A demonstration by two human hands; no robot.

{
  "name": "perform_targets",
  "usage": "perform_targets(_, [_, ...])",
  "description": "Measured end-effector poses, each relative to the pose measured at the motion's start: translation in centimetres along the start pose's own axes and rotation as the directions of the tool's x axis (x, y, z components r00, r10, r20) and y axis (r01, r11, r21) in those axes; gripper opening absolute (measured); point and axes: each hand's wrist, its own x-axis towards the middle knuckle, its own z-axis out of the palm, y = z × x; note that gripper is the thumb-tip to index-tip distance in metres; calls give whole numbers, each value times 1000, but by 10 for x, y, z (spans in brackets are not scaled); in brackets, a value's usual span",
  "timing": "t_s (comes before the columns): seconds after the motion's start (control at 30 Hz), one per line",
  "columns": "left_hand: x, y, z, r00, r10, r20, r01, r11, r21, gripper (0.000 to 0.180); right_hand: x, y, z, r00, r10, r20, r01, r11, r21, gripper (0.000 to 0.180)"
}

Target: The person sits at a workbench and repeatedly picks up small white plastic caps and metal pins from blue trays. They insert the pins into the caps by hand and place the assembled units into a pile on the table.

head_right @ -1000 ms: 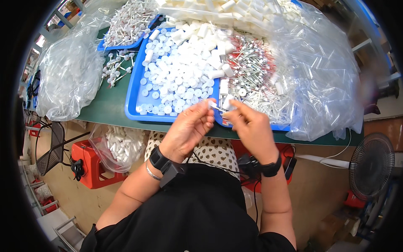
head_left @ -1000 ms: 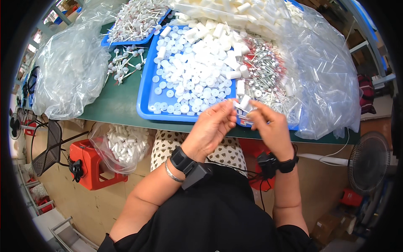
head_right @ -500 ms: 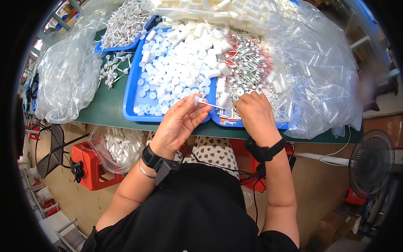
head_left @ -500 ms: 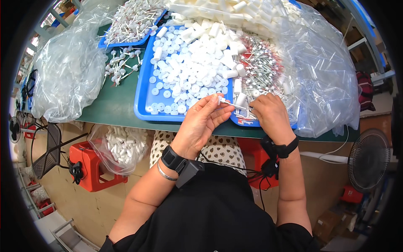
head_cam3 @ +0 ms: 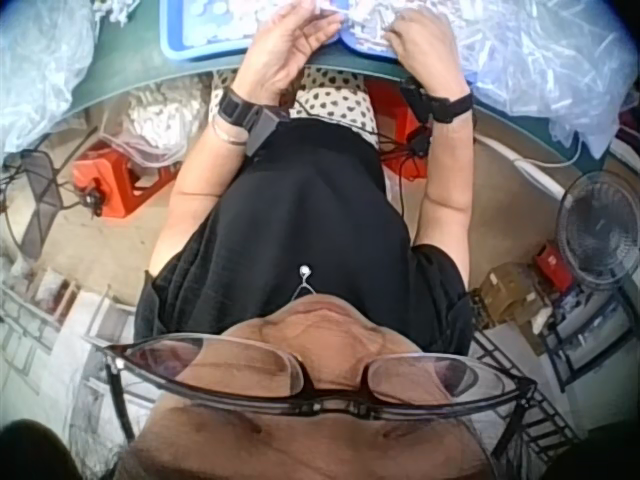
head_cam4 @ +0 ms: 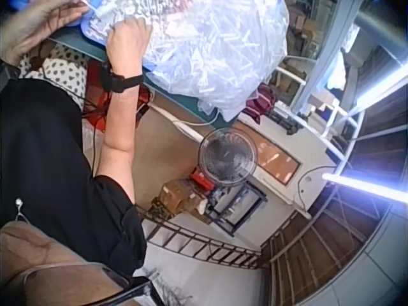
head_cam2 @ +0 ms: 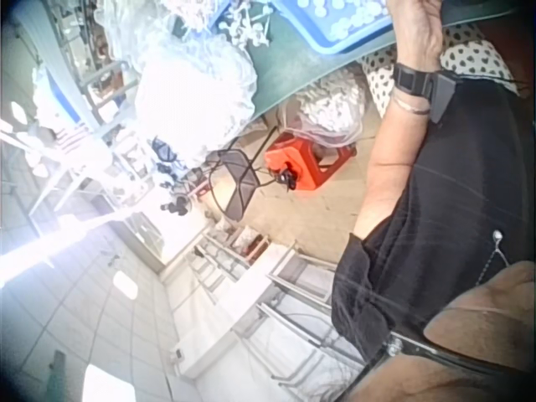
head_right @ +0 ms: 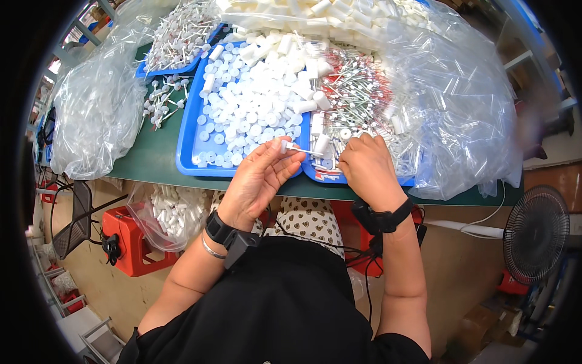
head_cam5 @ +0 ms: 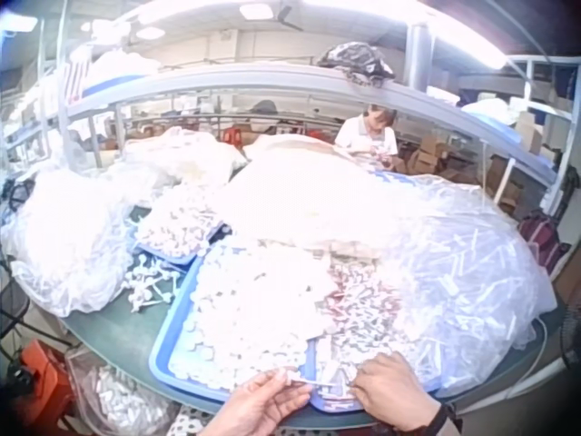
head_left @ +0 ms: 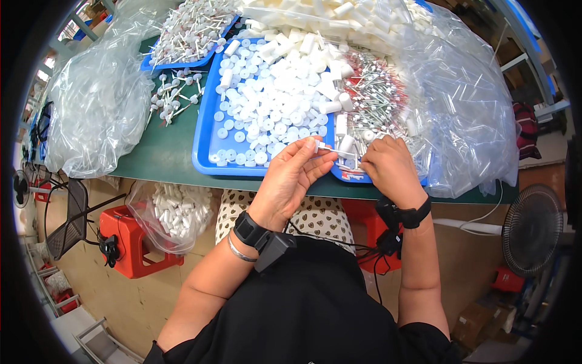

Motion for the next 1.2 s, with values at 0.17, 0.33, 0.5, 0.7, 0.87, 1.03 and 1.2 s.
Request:
perform_targets(0.17, [-1,1,0,1000,8,0,-8,1000,0,29,3,3,2,991,1,-132,19,988,154,5])
perform_targets(0.33, [0,-2,1,1000,24,19,-24,1000,-15,30,1,-16,-7,984,109,-143,-36,899,437,7])
perform_targets(0.5, [0,-5,2,998,40,51,-40,999,7,30,2,-21,-8,974,103,-201,1,889,458,7])
perform_targets(0.7, [0,-5,0,998,49,47,-50,999,12,29,1,-22,-7,973,115,-200,-7,882,472,8])
perform_targets(0.87, [1,-4,-1,997,60,41,-61,998,21,29,1,-24,-5,966,119,-230,4,880,475,10])
perform_targets(1.03, [0,-3,-2,998,55,32,-55,998,18,28,1,-27,-6,959,103,-266,37,880,473,11])
perform_targets(1.2, [-3,-9,3,993,18,118,-30,994,107,35,2,-35,3,969,152,-195,6,774,633,7])
